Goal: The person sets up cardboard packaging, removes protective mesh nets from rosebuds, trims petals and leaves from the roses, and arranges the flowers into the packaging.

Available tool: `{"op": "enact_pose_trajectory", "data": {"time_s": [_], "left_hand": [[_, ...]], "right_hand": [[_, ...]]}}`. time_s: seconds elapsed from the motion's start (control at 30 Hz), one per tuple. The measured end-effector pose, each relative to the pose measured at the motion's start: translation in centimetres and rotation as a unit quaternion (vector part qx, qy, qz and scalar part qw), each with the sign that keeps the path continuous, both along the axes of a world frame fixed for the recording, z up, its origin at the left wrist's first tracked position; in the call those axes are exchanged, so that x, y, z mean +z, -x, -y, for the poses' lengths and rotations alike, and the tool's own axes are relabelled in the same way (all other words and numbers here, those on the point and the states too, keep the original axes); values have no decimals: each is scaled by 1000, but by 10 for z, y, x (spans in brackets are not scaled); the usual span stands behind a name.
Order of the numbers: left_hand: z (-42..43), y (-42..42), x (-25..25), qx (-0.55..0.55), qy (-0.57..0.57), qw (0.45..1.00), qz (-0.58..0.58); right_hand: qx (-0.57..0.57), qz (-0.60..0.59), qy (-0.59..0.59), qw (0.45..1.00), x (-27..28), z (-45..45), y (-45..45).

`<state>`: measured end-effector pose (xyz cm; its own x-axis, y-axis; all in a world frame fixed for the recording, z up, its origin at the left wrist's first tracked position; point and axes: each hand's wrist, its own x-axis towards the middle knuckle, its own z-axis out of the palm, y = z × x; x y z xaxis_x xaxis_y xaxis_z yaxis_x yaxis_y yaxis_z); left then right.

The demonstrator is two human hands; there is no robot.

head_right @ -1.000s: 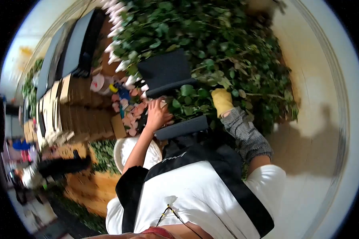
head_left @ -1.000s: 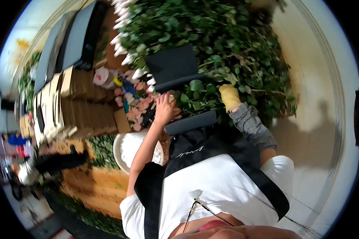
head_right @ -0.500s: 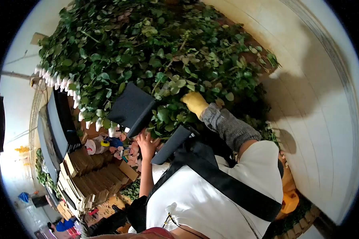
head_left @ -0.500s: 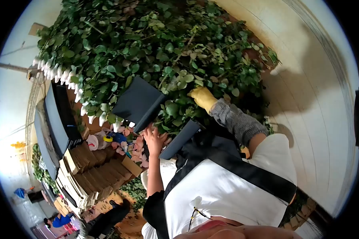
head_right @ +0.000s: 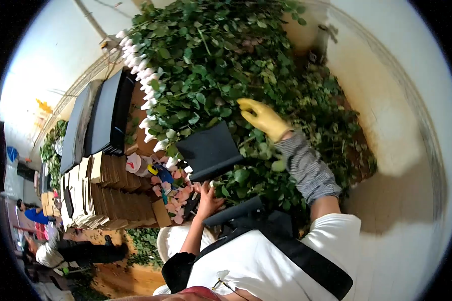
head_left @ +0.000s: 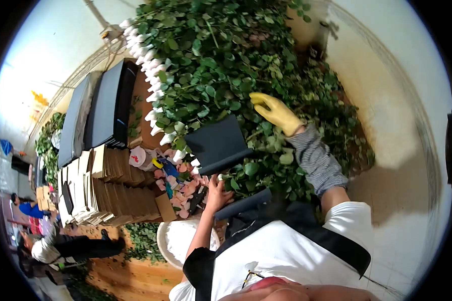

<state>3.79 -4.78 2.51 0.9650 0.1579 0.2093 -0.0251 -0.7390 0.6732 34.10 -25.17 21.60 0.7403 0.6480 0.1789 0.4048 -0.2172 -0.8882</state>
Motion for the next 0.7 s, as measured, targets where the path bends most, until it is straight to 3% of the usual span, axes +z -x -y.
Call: {"op": "enact_pose_trajectory", "data": {"time_s": [0.07,0.13,0.2,0.27,0.3,0.33,0.4,0.47,0.53,0.6,0.67,0.7], "left_hand": [[-13,2,-44,-12,-23,1000,13],[-14,1,-43,-20,11,1000,-1],[-12,0,-33,-18,7,1000,-13],[-11,2,-21,-23,-9,999,-21],[-12,3,-21,-20,-10,1000,-20],[-10,2,-24,-15,-6,1000,-17],[-10,3,-27,-14,-14,1000,-5],[-10,3,-27,-5,-18,1000,-6],[-9,4,-27,3,-21,1000,-5],[-12,3,-37,-3,-3,1000,17],[-13,4,-28,-13,-21,998,63],[-14,4,-31,-9,-12,998,64]], "right_hand": [[-23,209,-65,975,4,-60,-27],[-111,475,0,873,12,-109,-57],[-157,446,118,873,-30,-146,-94],[-111,317,298,894,-29,-165,-115],[-129,314,264,903,-23,-171,-118],[-181,400,120,890,-19,-171,-109],[-168,461,98,866,24,-151,-89],[-199,586,-46,784,60,-121,-79],[-185,554,82,808,82,-66,-68],[-179,418,166,875,52,3,-82],[-84,175,215,957,84,44,-27],[-84,197,239,947,69,67,-13]]}}
